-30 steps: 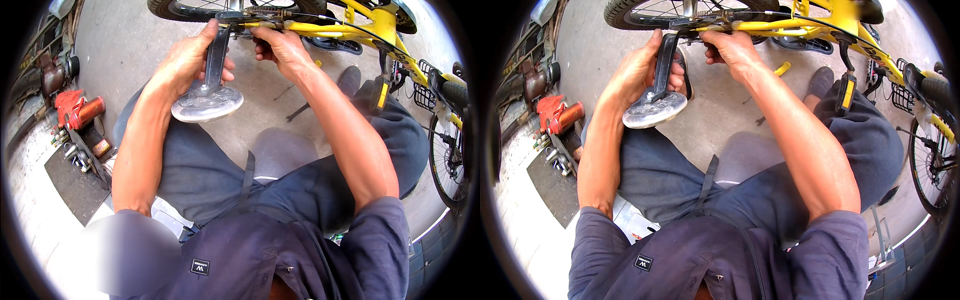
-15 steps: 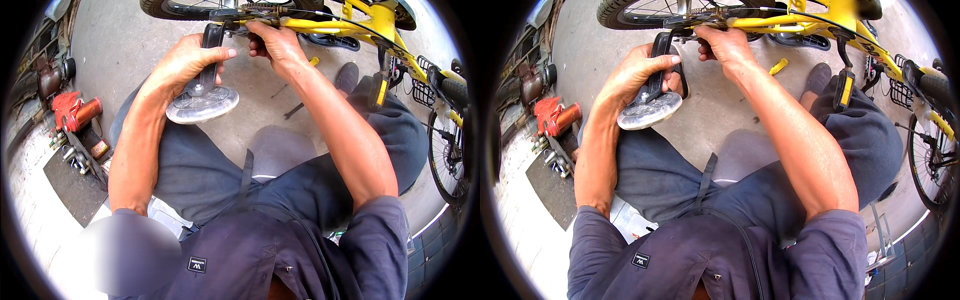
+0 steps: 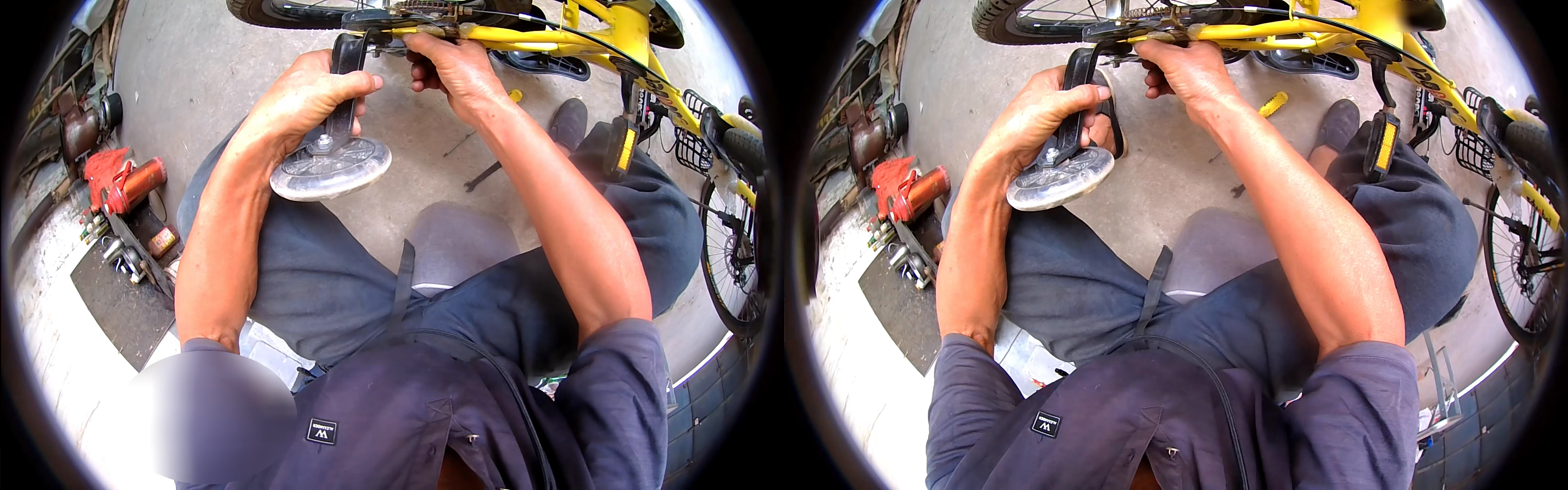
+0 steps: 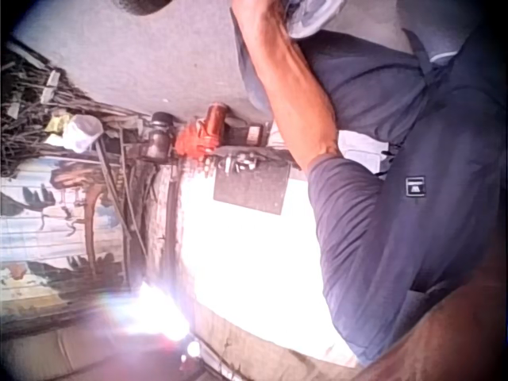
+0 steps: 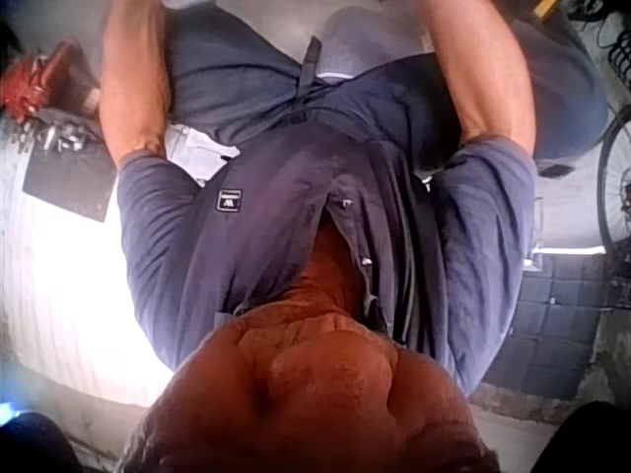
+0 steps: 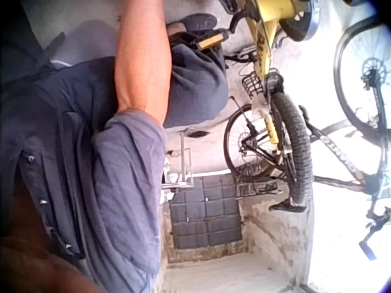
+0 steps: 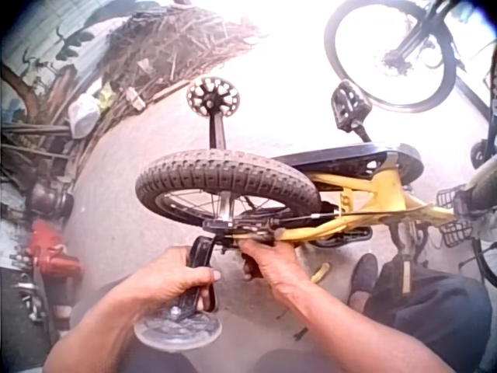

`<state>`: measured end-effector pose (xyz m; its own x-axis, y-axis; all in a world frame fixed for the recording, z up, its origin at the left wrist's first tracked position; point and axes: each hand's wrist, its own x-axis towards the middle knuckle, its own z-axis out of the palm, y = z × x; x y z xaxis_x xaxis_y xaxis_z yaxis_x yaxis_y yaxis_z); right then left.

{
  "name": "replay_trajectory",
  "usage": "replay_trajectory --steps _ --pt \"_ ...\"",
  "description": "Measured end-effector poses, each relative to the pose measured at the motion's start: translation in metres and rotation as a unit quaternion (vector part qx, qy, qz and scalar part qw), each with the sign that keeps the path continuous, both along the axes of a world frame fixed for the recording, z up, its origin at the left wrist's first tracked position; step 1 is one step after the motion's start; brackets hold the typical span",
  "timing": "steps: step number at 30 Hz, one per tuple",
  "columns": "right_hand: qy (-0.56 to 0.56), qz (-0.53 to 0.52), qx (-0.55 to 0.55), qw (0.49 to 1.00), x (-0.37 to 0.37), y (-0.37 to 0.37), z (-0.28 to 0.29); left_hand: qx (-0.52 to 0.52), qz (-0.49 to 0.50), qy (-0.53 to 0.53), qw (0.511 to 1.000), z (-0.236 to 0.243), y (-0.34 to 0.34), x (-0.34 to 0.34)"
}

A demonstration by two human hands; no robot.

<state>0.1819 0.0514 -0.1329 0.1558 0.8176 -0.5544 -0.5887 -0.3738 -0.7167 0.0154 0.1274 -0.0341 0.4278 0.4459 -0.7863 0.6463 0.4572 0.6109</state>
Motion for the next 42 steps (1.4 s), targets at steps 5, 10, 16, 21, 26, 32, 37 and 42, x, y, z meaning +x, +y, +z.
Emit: replay_trajectory --steps 5,10,16,21,26,32,37,42 --pt "0.002 -0.014 -0.003 1.000 -0.002 -0.001 0.002 0.022 -0.014 0.016 1.000 -0.001 0.000 0.002" --pt "-0.009 -0.004 -0.037 0.999 -0.004 0.001 0.009 0.069 -0.048 0.037 0.996 -0.005 0.000 -0.001" --pt "-0.022 -0.062 -0.060 0.996 -0.011 0.002 0.016 0.145 -0.114 0.087 0.979 -0.008 0.003 0.001" --pt "-0.040 -0.082 -0.099 0.991 -0.016 0.002 0.018 0.164 -0.074 0.078 0.980 -0.010 -0.002 0.002" --pt "-0.061 -0.070 -0.132 0.987 -0.018 0.004 0.028 0.162 -0.130 0.093 0.974 -0.011 0.005 -0.001" --pt "-0.068 -0.103 -0.141 0.982 -0.021 0.006 0.021 0.174 -0.122 0.077 0.974 -0.006 0.000 0.002" --pt "-0.078 -0.107 -0.148 0.980 -0.023 0.006 0.033 0.175 -0.136 0.057 0.974 -0.007 0.002 0.003" --pt "-0.109 -0.040 -0.156 0.981 -0.015 0.009 0.022 0.165 -0.123 0.105 0.973 -0.018 0.002 0.001"
